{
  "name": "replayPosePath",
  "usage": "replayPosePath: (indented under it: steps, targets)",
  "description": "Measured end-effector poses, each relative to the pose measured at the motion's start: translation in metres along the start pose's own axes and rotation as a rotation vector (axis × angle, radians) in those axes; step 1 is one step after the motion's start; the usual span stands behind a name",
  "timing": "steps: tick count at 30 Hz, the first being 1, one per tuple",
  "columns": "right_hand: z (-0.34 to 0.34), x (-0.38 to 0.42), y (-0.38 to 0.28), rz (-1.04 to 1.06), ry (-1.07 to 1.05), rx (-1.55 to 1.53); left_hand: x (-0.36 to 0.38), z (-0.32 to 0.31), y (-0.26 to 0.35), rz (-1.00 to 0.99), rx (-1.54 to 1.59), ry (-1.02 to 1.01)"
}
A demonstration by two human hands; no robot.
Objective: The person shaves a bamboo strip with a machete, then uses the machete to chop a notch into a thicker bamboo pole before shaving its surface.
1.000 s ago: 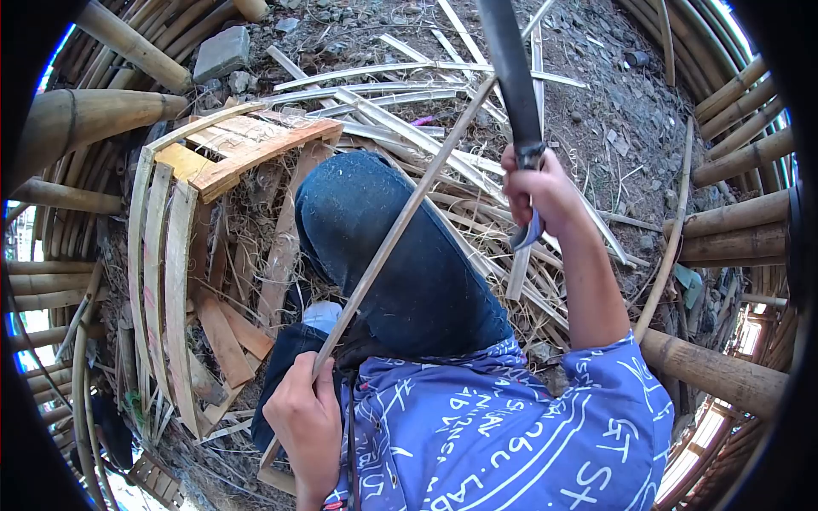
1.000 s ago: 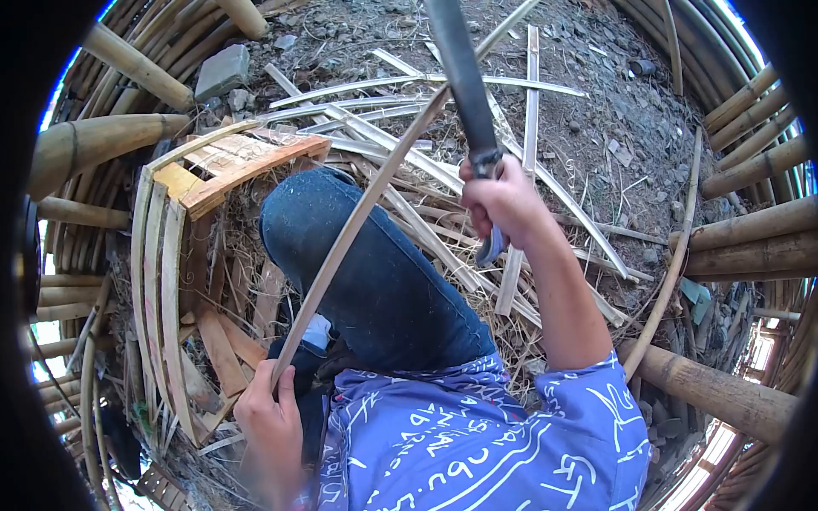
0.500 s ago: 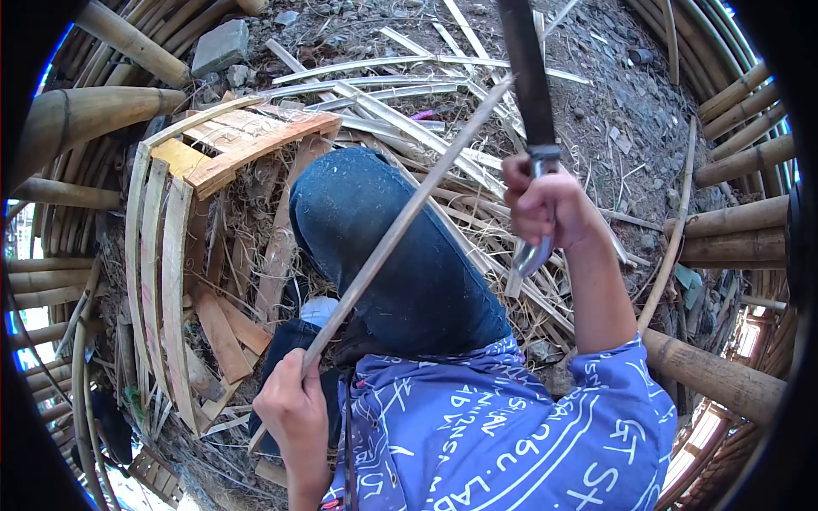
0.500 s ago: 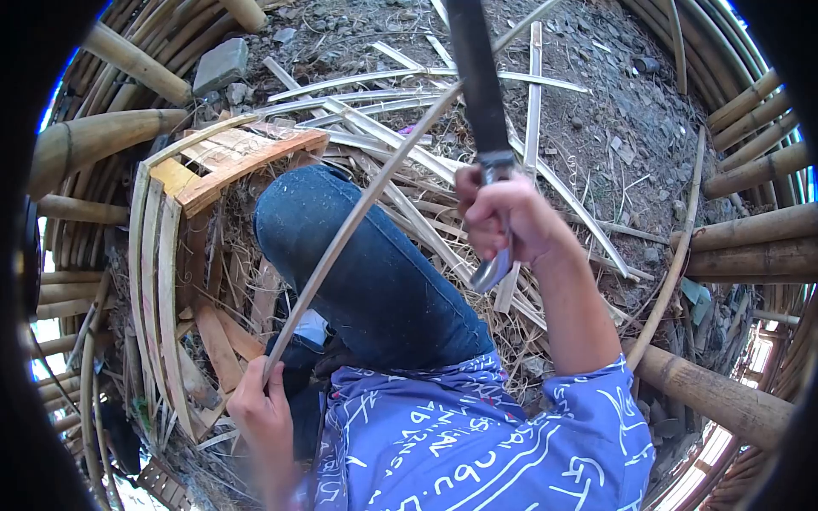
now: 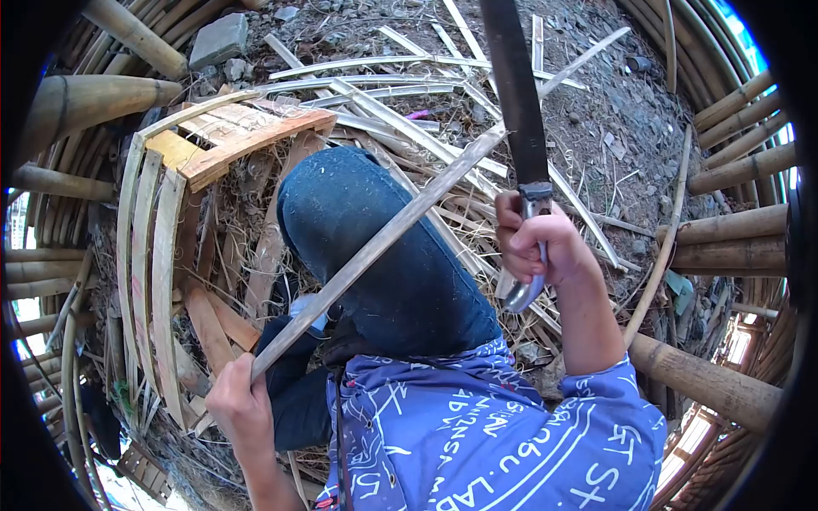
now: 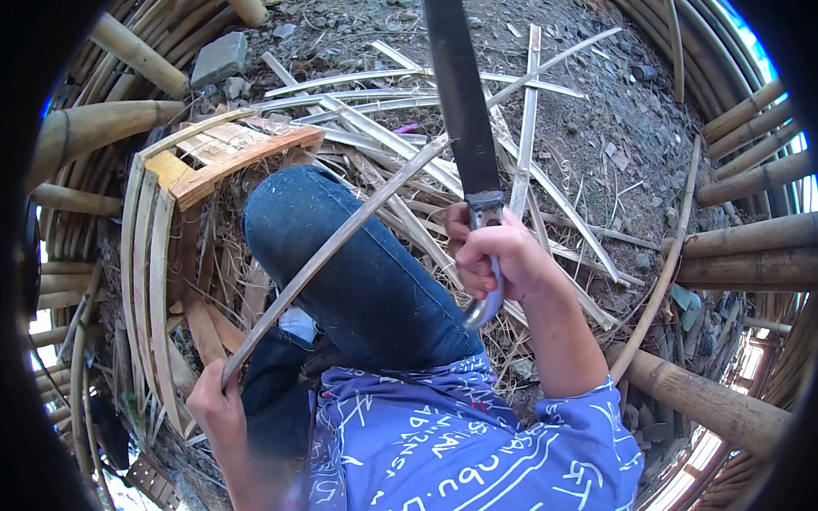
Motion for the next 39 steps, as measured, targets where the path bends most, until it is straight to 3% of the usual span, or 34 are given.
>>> replayPosePath:
  steps: [3,5,7,11,13,17,19,21,23,25,27,29,33,35,36,38,39]
  targets:
    - [0.009,-0.005,-0.011,0.087,-0.005,0.070,0.003,-0.002,-0.008,0.016,0.022,-0.007]
    - [-0.010,-0.014,0.016,0.024,-0.086,-0.108,-0.001,0.000,-0.008,0.016,-0.003,-0.003]
    - [-0.013,-0.007,0.009,0.025,-0.096,-0.051,0.002,-0.001,-0.018,-0.002,0.020,-0.019]
    - [0.001,0.007,-0.022,0.226,0.066,0.107,0.014,0.020,-0.058,0.001,-0.014,0.018]
    - [0.009,0.021,-0.043,0.344,0.165,0.141,0.022,0.032,-0.091,0.072,0.035,-0.060]
    - [0.028,0.052,-0.077,0.514,0.321,0.335,0.020,0.068,-0.092,0.008,-0.090,-0.096]
    - [0.028,0.062,-0.086,0.585,0.362,0.341,0.011,0.082,-0.077,-0.119,-0.182,-0.056]
    - [0.033,0.065,-0.090,0.593,0.366,0.382,-0.004,0.083,-0.082,-0.062,-0.161,-0.149]
    - [0.045,0.073,-0.094,0.604,0.380,0.426,-0.020,0.085,-0.069,-0.171,-0.096,-0.166]
    - [0.066,0.079,-0.093,0.483,0.504,0.546,-0.041,0.089,-0.057,-0.194,-0.015,-0.178]
    - [0.076,0.087,-0.099,0.496,0.565,0.578,-0.063,0.091,-0.046,-0.217,0.064,-0.189]
    - [0.107,0.102,-0.104,0.409,0.744,0.848,-0.085,0.071,-0.034,-0.253,0.100,-0.335]
    - [0.097,0.130,-0.124,0.431,0.864,1.004,-0.131,0.062,-0.012,-0.341,0.108,-0.384]
    - [0.105,0.147,-0.139,0.261,0.928,1.133,-0.157,0.061,-0.013,-0.196,0.069,-0.431]
    - [0.100,0.153,-0.148,0.276,0.930,1.144,-0.170,0.062,-0.007,-0.202,0.074,-0.413]
    - [0.112,0.178,-0.166,0.318,1.003,1.168,-0.185,0.081,0.029,-0.470,-0.022,-0.112]
    - [0.116,0.192,-0.177,0.348,1.080,1.178,-0.194,0.074,0.035,-0.440,-0.142,-0.064]
Point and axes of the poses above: each hand's wrist, its own x-axis away from the middle knuckle, its own z-axis out of the back of the hand, y = z × x, the point moved 10 cm from there along -x, towards the middle knuckle, and after that the axes turned 12 degrees about -y, right-handed, at the moved point
